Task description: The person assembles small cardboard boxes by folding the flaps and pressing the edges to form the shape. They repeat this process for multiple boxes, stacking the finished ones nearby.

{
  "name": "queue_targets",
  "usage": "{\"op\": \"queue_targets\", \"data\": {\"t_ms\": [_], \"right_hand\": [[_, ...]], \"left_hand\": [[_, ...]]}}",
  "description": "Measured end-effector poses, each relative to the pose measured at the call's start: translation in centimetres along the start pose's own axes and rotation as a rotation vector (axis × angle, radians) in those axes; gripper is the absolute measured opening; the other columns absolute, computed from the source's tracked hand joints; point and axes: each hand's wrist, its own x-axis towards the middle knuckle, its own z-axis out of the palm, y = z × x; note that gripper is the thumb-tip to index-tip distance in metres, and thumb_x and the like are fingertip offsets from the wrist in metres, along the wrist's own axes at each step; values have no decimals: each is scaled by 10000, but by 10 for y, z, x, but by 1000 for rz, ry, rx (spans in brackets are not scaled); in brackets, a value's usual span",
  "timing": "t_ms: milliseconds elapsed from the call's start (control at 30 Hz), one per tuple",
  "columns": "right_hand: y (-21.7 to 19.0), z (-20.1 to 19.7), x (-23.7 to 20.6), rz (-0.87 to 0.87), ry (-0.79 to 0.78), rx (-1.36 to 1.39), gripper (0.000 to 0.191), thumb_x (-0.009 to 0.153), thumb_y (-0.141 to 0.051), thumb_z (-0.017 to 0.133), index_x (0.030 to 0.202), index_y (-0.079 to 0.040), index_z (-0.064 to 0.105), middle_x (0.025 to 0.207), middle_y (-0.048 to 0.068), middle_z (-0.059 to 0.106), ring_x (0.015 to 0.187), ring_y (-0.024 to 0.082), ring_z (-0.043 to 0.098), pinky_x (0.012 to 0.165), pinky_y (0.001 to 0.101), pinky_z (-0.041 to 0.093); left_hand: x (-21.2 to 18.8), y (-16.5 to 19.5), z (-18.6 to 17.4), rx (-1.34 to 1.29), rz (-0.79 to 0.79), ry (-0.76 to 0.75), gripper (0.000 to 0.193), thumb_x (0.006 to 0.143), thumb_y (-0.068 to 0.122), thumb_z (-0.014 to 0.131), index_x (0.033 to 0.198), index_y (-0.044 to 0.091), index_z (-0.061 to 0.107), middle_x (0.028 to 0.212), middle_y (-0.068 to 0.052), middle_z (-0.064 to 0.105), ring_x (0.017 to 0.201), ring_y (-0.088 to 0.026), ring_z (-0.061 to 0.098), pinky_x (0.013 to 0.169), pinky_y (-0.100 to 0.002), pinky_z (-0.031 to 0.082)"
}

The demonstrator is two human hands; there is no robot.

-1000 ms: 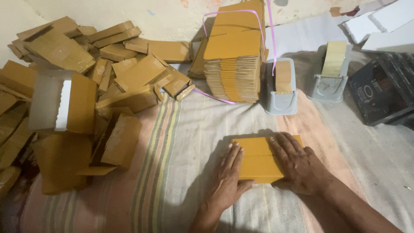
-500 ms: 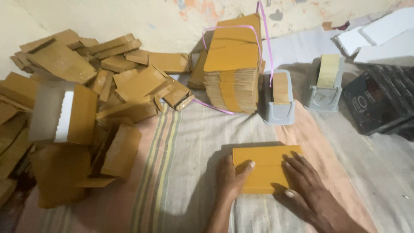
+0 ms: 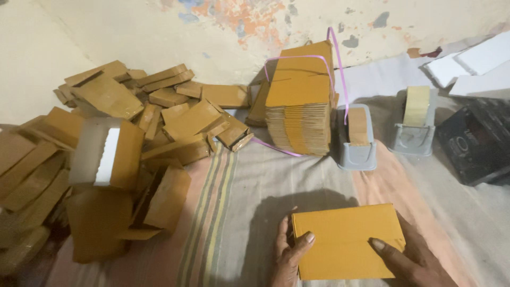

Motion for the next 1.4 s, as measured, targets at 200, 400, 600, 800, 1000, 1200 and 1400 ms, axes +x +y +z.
{"op": "queue_targets", "data": {"t_ms": [200,400,600,800,1000,1200,1400], "right_hand": [[-9,5,16,260,95,330,619,1027,-287,571,1600,-132,394,1485,200,544,1310,356,568,847,554,550],[-74,90,-6,69,-216,213,507,1020,-346,550,1453,-83,530,1327,233,659,1077,355,634,737,479,502],[-106,115,3,-272,-626,9,510,972,-315,585,1416,-69,543,1330,195,656,1065,317,654,802,448,520],[-163,113,5,-470,-580,-204,514,923,-284,620,1379,-54,555,1334,157,654,1052,279,674,867,417,539],[-206,83,150,-945,278,-707,559,1000,-308,689,1377,70,525,1349,324,574,1221,427,570,1015,490,455],[-215,86,202,-293,21,-402,566,960,-284,566,1468,-52,471,1249,273,681,1082,405,702,905,499,567],[-223,99,201,-701,106,-635,418,917,-176,641,1252,70,593,1292,309,583,1186,441,587,1028,494,467]], "left_hand": [[4,11,-23,-297,43,-54,680,915,425,641,1421,-16,535,1285,-117,678,1216,-230,626,1043,-386,479],[48,-32,-7,-49,-28,-52,537,962,350,623,1361,-8,590,1227,-89,690,1163,-205,635,1005,-353,500],[79,-37,23,244,233,-94,403,1010,275,605,1302,0,644,1169,-61,703,1111,-180,645,968,-319,522],[124,58,25,500,546,250,507,972,377,598,1361,50,605,1291,-96,602,1211,-214,594,997,-352,518],[181,135,36,547,612,272,650,990,489,550,1446,25,541,1482,-155,563,1374,-271,548,1133,-391,426],[240,173,71,962,605,395,525,1058,406,503,1227,-74,632,1238,-304,638,1158,-447,590,1023,-494,443],[245,168,83,1011,544,393,477,968,380,543,1135,-51,659,1069,-286,700,1042,-425,654,950,-502,476]]}}
